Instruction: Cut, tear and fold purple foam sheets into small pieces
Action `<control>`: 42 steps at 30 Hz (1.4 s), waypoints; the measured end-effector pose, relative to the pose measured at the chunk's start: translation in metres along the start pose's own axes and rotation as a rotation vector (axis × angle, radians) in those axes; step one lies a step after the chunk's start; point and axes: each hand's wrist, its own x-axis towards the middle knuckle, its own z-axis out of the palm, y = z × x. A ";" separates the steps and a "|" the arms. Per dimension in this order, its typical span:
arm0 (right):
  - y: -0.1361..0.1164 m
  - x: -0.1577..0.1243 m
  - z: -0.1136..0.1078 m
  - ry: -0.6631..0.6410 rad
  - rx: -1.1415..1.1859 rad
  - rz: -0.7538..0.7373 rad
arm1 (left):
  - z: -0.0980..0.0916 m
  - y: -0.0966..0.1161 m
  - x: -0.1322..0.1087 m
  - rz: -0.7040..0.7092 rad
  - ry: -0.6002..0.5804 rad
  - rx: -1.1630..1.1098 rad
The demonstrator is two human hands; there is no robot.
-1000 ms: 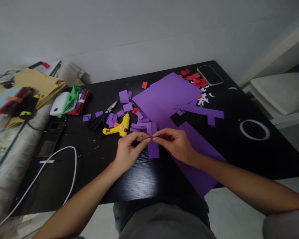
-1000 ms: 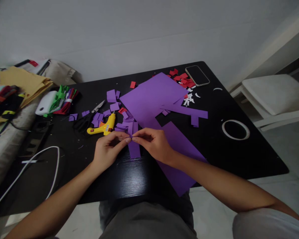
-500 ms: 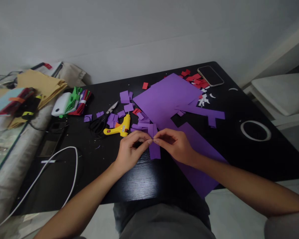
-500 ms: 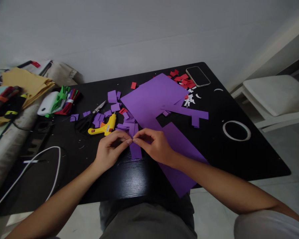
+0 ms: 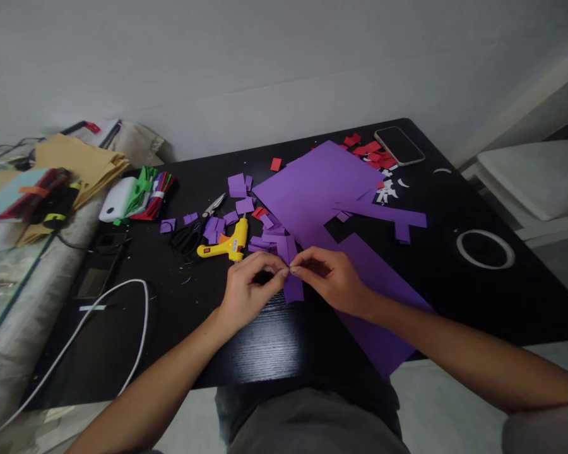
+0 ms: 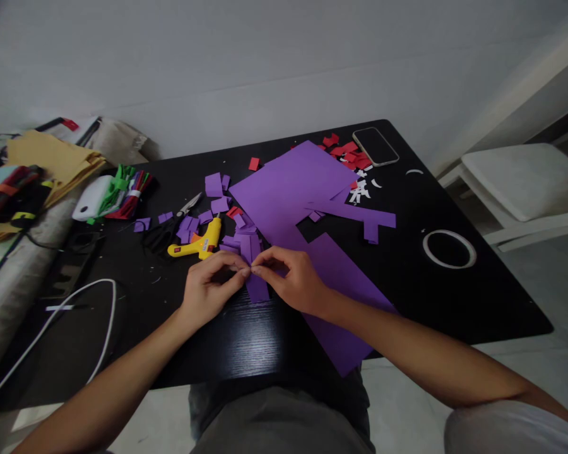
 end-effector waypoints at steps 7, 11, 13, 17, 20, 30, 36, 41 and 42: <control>0.000 0.001 0.000 0.006 -0.025 0.006 | 0.000 0.000 0.000 -0.026 0.004 -0.004; 0.000 0.001 0.000 0.008 -0.030 0.015 | 0.000 0.000 -0.001 -0.024 0.016 -0.002; 0.001 0.001 0.000 0.013 -0.017 0.020 | 0.000 0.000 -0.001 -0.023 0.027 -0.003; 0.003 0.001 0.000 0.031 0.032 0.001 | -0.001 0.001 -0.001 -0.024 0.044 -0.011; 0.004 0.002 0.001 0.060 0.021 -0.025 | 0.000 0.002 -0.002 -0.047 0.064 -0.022; 0.002 0.002 0.001 0.148 0.082 0.089 | 0.007 0.002 0.000 -0.220 0.159 -0.297; -0.003 0.004 0.001 0.121 0.197 0.191 | 0.007 0.002 0.004 -0.325 0.120 -0.437; -0.002 0.005 0.002 0.117 0.257 0.223 | 0.008 0.002 0.003 -0.311 0.124 -0.452; 0.000 0.005 0.001 0.113 0.272 0.233 | 0.008 0.002 0.003 -0.311 0.128 -0.452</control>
